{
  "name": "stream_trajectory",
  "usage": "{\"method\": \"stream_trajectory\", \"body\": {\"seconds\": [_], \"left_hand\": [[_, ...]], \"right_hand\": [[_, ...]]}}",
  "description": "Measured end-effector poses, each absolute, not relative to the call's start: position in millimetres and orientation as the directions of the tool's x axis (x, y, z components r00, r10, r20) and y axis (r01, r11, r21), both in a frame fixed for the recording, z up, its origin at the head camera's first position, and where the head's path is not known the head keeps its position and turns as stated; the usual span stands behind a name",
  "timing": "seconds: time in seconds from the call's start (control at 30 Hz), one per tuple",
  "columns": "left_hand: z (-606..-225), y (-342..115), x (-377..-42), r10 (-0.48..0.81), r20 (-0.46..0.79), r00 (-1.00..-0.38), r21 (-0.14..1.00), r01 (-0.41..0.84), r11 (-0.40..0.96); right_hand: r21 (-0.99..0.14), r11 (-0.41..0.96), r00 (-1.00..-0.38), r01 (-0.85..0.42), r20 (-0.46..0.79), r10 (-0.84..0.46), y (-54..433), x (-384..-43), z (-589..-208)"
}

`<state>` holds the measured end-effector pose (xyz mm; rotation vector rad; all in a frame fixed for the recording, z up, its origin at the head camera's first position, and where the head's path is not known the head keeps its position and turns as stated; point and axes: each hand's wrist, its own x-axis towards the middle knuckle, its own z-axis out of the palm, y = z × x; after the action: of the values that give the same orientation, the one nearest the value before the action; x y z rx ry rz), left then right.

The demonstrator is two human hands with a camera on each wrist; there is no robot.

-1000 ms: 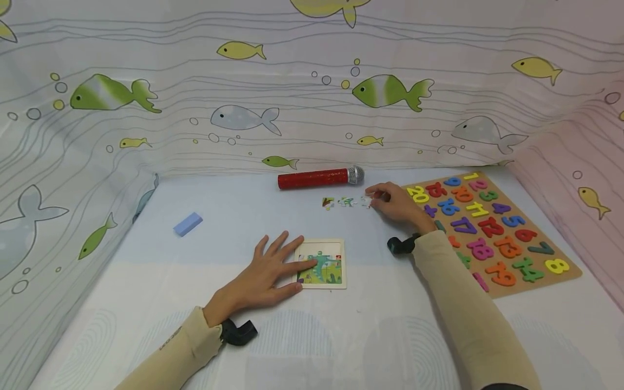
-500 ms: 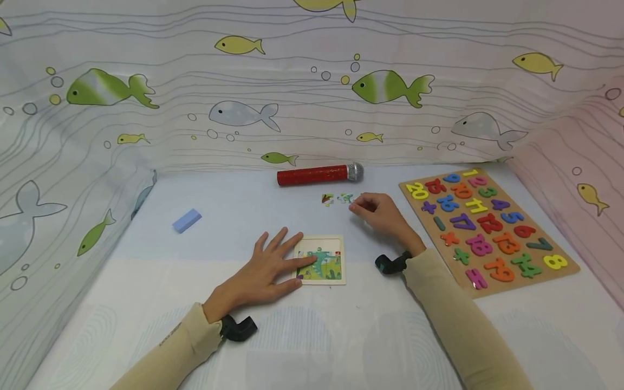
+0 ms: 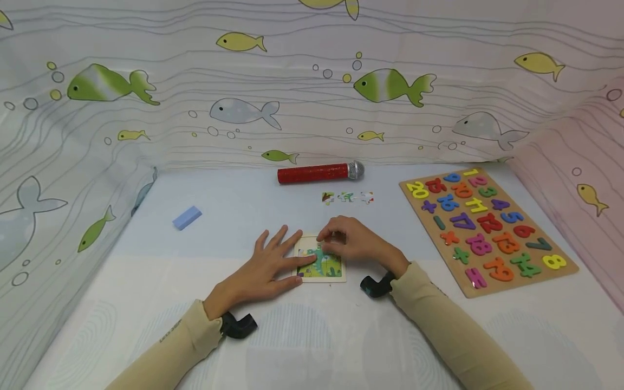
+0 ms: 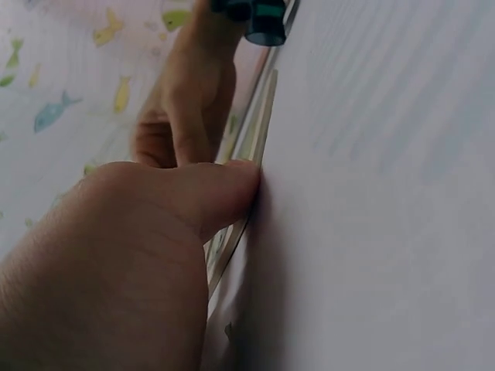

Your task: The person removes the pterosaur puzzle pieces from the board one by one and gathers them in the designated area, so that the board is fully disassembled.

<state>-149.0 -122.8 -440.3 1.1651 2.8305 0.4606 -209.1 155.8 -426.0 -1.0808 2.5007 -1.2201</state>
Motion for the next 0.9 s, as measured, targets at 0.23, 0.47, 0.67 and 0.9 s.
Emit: {"method": "stream_trajectory", "body": {"seconds": [0.23, 0.47, 0.67, 0.9], "left_hand": [[-442, -122, -151, 0.656, 0.137, -0.743, 0.404, 0.646, 0.648], [-444, -123, -152, 0.584, 0.142, -0.799, 0.425, 0.582, 0.693], [-445, -123, -153, 0.558, 0.137, -0.818, 0.375, 0.564, 0.735], [-444, -122, -152, 0.509, 0.132, -0.851, 0.275, 0.524, 0.806]], "right_hand": [[-0.657, 0.472, -0.705, -0.589, 0.13, -0.698, 148, -203, -425], [-0.609, 0.512, -0.715, -0.605, 0.133, -0.687, 142, -200, -425], [-0.589, 0.531, -0.72, -0.61, 0.133, -0.681, 139, -199, -426], [-0.563, 0.52, -0.694, -0.643, 0.142, -0.706, 135, -194, -423]]}}
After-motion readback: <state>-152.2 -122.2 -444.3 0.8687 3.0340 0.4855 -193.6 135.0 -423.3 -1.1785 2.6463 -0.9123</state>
